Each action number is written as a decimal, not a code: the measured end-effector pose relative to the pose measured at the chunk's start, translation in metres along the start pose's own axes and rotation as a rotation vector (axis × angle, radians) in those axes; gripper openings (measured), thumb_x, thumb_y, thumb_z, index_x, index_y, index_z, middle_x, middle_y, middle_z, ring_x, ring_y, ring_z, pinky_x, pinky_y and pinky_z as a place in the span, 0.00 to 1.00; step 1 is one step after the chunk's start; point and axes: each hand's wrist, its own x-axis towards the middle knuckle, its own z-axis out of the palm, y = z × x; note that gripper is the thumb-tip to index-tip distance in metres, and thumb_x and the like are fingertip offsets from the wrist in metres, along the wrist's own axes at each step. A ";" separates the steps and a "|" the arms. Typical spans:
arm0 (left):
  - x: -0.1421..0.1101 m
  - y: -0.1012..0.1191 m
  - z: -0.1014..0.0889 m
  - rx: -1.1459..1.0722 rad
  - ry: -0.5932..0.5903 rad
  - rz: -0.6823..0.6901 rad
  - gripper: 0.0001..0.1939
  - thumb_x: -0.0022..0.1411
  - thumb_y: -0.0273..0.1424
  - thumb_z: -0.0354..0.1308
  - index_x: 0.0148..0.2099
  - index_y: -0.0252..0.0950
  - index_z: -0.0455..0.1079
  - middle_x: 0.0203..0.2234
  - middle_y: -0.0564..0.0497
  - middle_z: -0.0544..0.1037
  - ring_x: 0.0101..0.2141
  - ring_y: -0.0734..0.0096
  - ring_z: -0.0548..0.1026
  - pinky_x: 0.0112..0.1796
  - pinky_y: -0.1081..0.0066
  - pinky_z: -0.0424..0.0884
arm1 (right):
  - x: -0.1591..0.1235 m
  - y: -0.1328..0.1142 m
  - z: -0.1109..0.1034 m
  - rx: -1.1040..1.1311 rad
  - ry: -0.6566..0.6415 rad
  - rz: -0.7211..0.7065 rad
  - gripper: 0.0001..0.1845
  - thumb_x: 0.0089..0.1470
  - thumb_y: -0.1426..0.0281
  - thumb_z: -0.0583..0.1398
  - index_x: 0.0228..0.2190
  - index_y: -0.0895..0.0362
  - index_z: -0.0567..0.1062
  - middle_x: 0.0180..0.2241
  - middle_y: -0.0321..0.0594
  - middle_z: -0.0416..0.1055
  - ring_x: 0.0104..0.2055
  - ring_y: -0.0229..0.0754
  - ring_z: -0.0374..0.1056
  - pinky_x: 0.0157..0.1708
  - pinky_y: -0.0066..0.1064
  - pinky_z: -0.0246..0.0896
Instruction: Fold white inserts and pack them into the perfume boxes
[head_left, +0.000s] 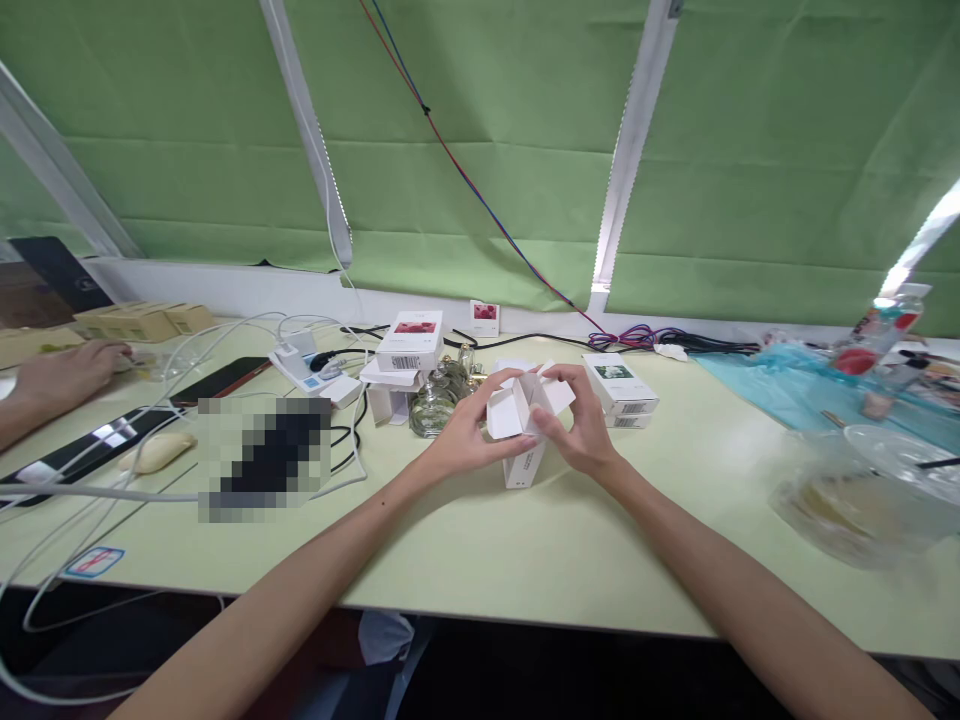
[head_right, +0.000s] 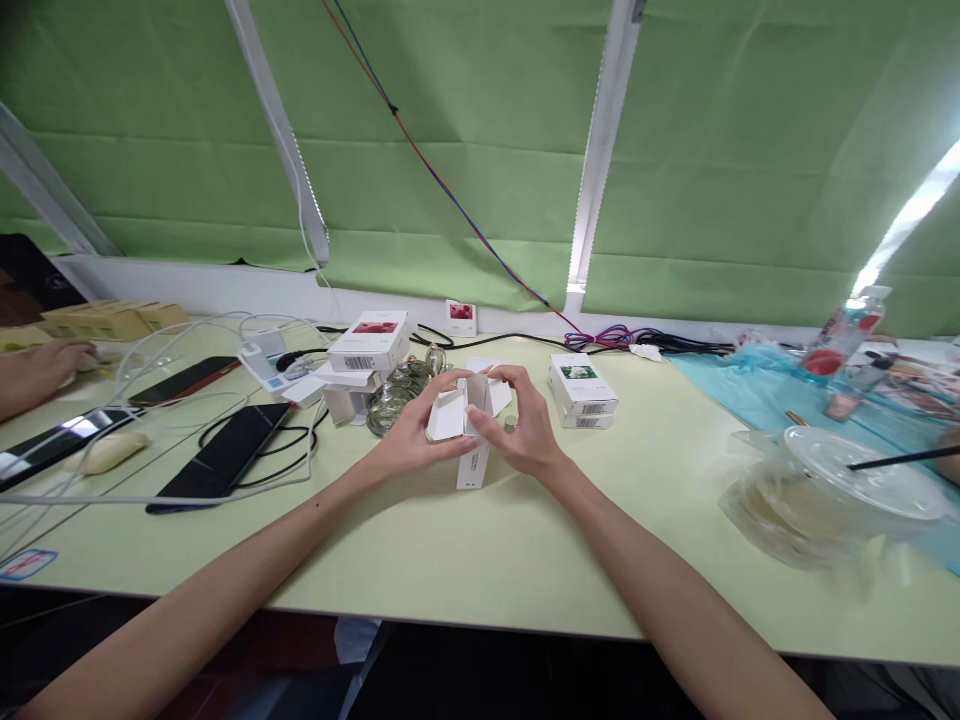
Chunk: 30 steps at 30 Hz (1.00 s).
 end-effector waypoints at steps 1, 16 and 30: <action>0.000 0.000 0.000 0.002 0.001 0.000 0.36 0.58 0.43 0.65 0.65 0.43 0.58 0.61 0.44 0.67 0.57 0.54 0.70 0.53 0.63 0.71 | 0.000 0.000 0.000 0.003 0.001 -0.004 0.19 0.57 0.58 0.61 0.47 0.52 0.65 0.46 0.45 0.70 0.50 0.49 0.68 0.49 0.44 0.64; -0.001 -0.006 0.001 0.008 0.007 -0.003 0.36 0.58 0.43 0.65 0.65 0.41 0.58 0.60 0.43 0.68 0.57 0.54 0.71 0.54 0.63 0.69 | 0.001 -0.001 0.000 -0.010 -0.004 -0.019 0.18 0.56 0.58 0.62 0.44 0.51 0.65 0.44 0.44 0.70 0.49 0.50 0.70 0.48 0.45 0.66; -0.001 -0.005 -0.001 0.006 -0.003 -0.019 0.34 0.58 0.43 0.65 0.63 0.40 0.60 0.57 0.44 0.71 0.55 0.55 0.72 0.52 0.65 0.70 | 0.000 0.000 0.000 -0.012 -0.008 -0.025 0.18 0.55 0.60 0.64 0.44 0.52 0.66 0.43 0.44 0.71 0.47 0.49 0.70 0.47 0.44 0.66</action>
